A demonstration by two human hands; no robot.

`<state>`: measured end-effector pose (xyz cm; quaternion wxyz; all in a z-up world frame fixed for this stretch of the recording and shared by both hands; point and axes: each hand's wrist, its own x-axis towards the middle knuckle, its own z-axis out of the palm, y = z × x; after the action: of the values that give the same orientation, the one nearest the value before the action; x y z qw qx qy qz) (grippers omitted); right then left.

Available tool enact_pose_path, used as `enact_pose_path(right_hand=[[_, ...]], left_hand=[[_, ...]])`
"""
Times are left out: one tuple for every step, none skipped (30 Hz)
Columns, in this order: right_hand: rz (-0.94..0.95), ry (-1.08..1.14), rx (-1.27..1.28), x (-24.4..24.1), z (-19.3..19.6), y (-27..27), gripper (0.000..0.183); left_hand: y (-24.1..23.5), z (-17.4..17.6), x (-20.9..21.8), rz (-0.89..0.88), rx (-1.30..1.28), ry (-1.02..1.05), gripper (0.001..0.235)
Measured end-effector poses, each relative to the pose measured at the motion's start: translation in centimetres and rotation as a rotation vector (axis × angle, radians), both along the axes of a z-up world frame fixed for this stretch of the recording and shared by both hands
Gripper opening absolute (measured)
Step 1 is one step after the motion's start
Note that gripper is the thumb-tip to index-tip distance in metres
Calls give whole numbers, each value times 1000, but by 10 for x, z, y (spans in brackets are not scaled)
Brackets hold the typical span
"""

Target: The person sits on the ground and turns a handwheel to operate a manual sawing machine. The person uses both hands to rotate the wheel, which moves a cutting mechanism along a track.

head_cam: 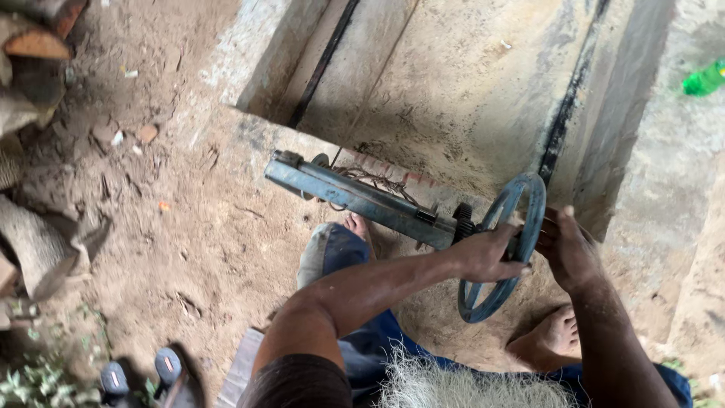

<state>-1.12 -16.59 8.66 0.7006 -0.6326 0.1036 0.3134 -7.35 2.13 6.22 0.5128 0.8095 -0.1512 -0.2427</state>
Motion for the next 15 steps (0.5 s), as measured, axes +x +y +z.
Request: enact_pose_path(right_hand=[[31,12,-9,-1,-4,4,72],[60,19,-15,-4,-7,8,71],[46,2,11,-9,-12,12,69],[36,-14,37,-14,-18,19,67],[25,-32,63,-19,-22,23,66],[22,-27,31,-20,-25,24,67],[18,-22,-2,-19,-28,25,67],[17,-8,-39,-21,-32,23,68],[11,-50,-31,-21,-35,22,69],[6,-84,-22,-23,-39,22,70],[1,-118,-12,-25,-41,22,70],[27,-113,-29,-27,-43,20,71],[53,-108,-45,-30,-44,19,72],[80,-107,-62,-30,-44,19,72],[104,-114,-93,-33,-43,19,72]], left_hand=[[3,0,-7,-8,-21,-31,104],[5,1,-12,-18,-39,-65,107],[8,3,-17,-30,-59,-30,101],[12,5,-21,-38,-77,7,96],[15,8,-25,-46,-95,45,92],[16,11,-27,-46,-127,55,91],[19,14,-25,-47,-158,66,90],[21,16,-25,-45,-195,85,89],[22,17,-23,-27,-201,148,83],[25,18,-21,-6,-204,218,77],[29,18,-16,15,-206,289,73],[34,18,-12,102,-71,276,63],[38,16,-6,186,64,260,63],[42,15,3,258,70,268,63],[44,13,9,330,77,275,63]])
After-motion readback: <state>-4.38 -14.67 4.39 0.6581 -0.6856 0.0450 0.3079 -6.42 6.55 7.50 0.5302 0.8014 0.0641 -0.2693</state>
